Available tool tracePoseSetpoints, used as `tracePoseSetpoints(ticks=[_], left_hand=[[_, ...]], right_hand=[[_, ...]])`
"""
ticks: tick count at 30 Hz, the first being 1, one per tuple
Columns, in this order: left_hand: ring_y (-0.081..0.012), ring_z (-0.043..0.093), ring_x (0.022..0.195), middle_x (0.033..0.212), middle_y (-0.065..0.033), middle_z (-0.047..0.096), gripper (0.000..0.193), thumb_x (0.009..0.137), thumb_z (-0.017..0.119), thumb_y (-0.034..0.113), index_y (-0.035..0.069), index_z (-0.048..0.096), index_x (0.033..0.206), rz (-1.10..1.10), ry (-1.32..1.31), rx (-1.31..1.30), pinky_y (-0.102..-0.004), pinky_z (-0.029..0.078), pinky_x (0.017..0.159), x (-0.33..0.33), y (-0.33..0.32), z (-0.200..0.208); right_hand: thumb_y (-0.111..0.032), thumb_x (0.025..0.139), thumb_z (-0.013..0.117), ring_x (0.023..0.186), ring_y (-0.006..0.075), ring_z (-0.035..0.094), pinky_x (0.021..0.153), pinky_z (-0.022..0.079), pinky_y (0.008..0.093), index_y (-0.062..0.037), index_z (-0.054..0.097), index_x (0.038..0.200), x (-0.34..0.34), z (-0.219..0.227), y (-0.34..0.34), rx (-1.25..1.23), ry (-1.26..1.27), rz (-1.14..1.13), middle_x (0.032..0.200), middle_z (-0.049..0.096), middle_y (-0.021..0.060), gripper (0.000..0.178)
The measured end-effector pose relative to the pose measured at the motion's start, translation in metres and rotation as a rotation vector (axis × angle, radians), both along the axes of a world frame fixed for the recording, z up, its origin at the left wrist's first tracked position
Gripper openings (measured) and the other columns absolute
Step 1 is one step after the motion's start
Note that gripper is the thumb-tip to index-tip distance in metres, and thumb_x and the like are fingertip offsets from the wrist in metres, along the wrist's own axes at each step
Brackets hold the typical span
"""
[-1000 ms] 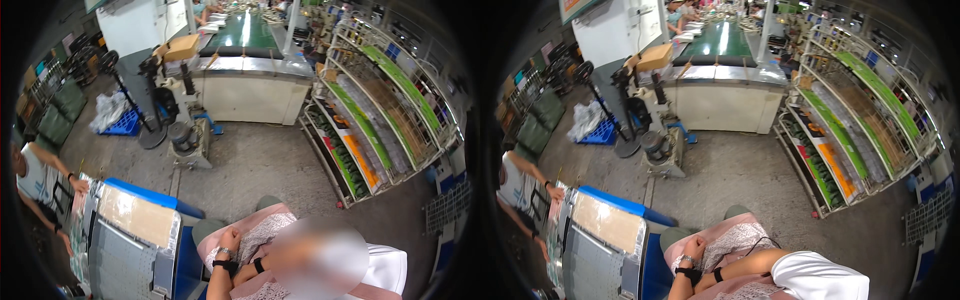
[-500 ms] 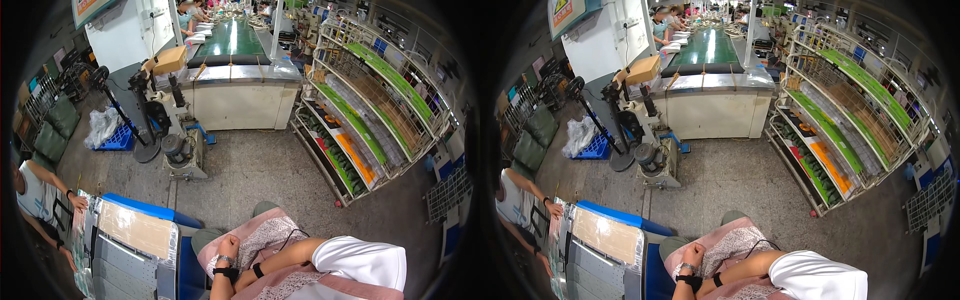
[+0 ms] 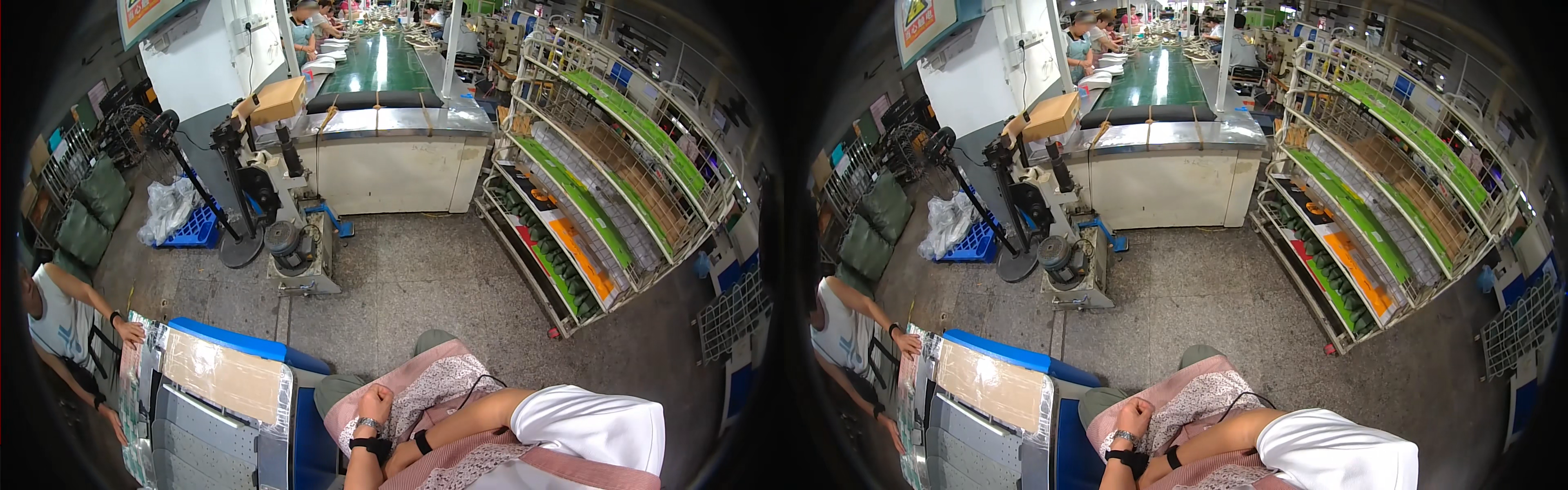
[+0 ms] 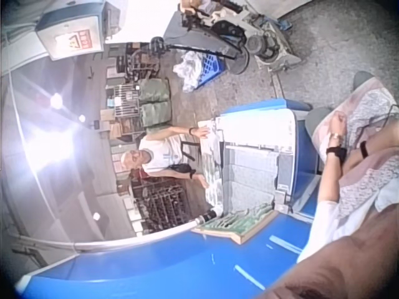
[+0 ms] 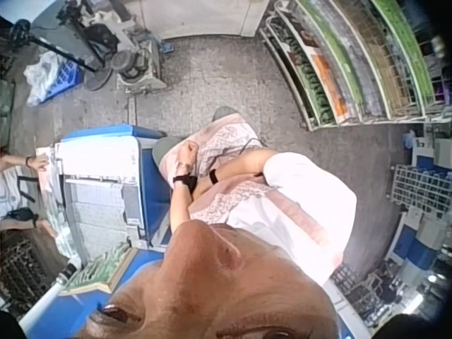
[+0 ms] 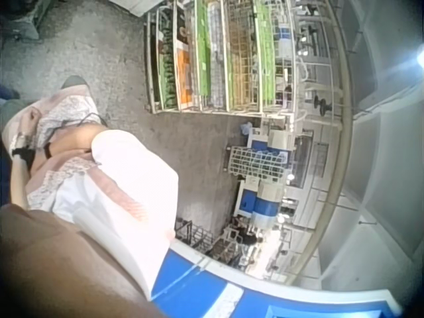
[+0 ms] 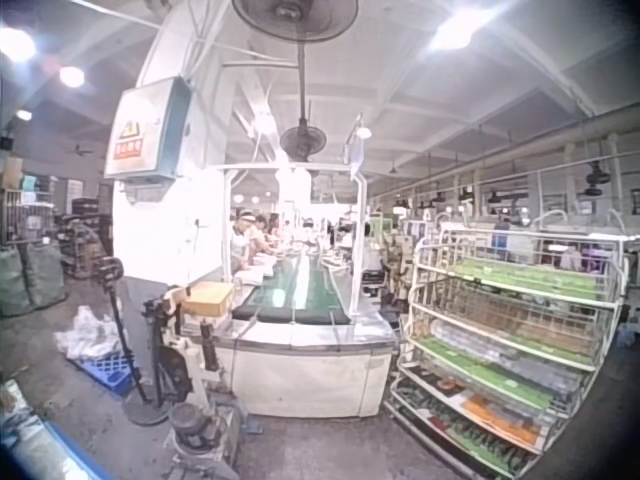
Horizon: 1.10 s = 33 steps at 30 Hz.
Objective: Assisting in the shoe manufacturing process at a workbench by receiving and organizing shoe components.
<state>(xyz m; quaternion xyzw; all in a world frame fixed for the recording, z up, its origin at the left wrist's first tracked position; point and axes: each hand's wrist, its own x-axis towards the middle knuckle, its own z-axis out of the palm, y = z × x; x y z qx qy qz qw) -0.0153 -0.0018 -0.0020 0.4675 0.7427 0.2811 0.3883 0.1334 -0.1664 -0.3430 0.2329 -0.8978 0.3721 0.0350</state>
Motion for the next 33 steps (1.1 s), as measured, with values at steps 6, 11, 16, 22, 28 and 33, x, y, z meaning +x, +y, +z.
tracePoseSetpoints(ticks=[6,11,16,22,28,33], left_hand=[[-0.0295,0.068,0.072,0.076,-0.0131,0.069,0.017,0.082,0.066,0.022,0.005,0.068,0.084,-0.003,-0.007,-0.009,-0.0395,0.053,0.069,0.0,0.001,-0.002],[-0.0296,0.069,0.072,0.076,-0.013,0.07,0.016,0.082,0.066,0.021,0.005,0.068,0.084,0.001,-0.017,-0.021,-0.0394,0.054,0.07,0.002,0.003,-0.007],[-0.0299,0.068,0.072,0.076,-0.0126,0.069,0.015,0.082,0.067,0.021,0.006,0.068,0.083,0.011,-0.024,-0.008,-0.0395,0.053,0.069,0.0,0.0,-0.013],[-0.0296,0.068,0.072,0.075,-0.0123,0.069,0.015,0.082,0.067,0.021,0.006,0.068,0.083,0.006,-0.027,-0.005,-0.0394,0.053,0.069,0.0,0.0,-0.014],[-0.0293,0.068,0.072,0.075,-0.0123,0.069,0.015,0.082,0.066,0.021,0.006,0.067,0.082,0.004,-0.014,-0.013,-0.0391,0.053,0.069,0.002,0.001,-0.006],[-0.0292,0.068,0.071,0.075,-0.0123,0.069,0.016,0.082,0.066,0.022,0.006,0.067,0.082,0.01,-0.02,-0.008,-0.0391,0.053,0.068,0.001,0.0,-0.011]], right_hand=[[-0.025,0.093,0.056,0.1,0.0282,0.065,0.075,0.053,0.0378,-0.0119,0.062,0.111,-0.003,0.107,0.051,-0.218,-0.104,0.059,0.114,0.065,0.0065,0.024],[-0.026,0.092,0.056,0.098,0.0284,0.065,0.073,0.053,0.0377,-0.011,0.062,0.109,-0.006,0.196,0.089,-0.395,-0.2,0.103,0.11,0.066,0.0069,0.023],[-0.026,0.092,0.056,0.095,0.0286,0.066,0.072,0.053,0.0377,-0.0102,0.062,0.107,-0.011,0.271,0.112,-0.539,-0.277,0.154,0.108,0.067,0.0072,0.023],[-0.025,0.09,0.057,0.091,0.0291,0.065,0.07,0.052,0.0376,-0.01,0.061,0.101,-0.012,0.301,0.12,-0.528,-0.298,0.151,0.1,0.065,0.0074,0.019],[-0.026,0.091,0.057,0.091,0.0273,0.065,0.069,0.052,0.0367,-0.0105,0.061,0.1,-0.011,0.277,0.111,-0.564,-0.284,0.154,0.1,0.065,0.0058,0.018],[-0.026,0.092,0.057,0.092,0.0264,0.065,0.069,0.053,0.0365,-0.0113,0.062,0.1,-0.011,0.258,0.104,-0.504,-0.297,0.16,0.101,0.066,0.0053,0.017]])
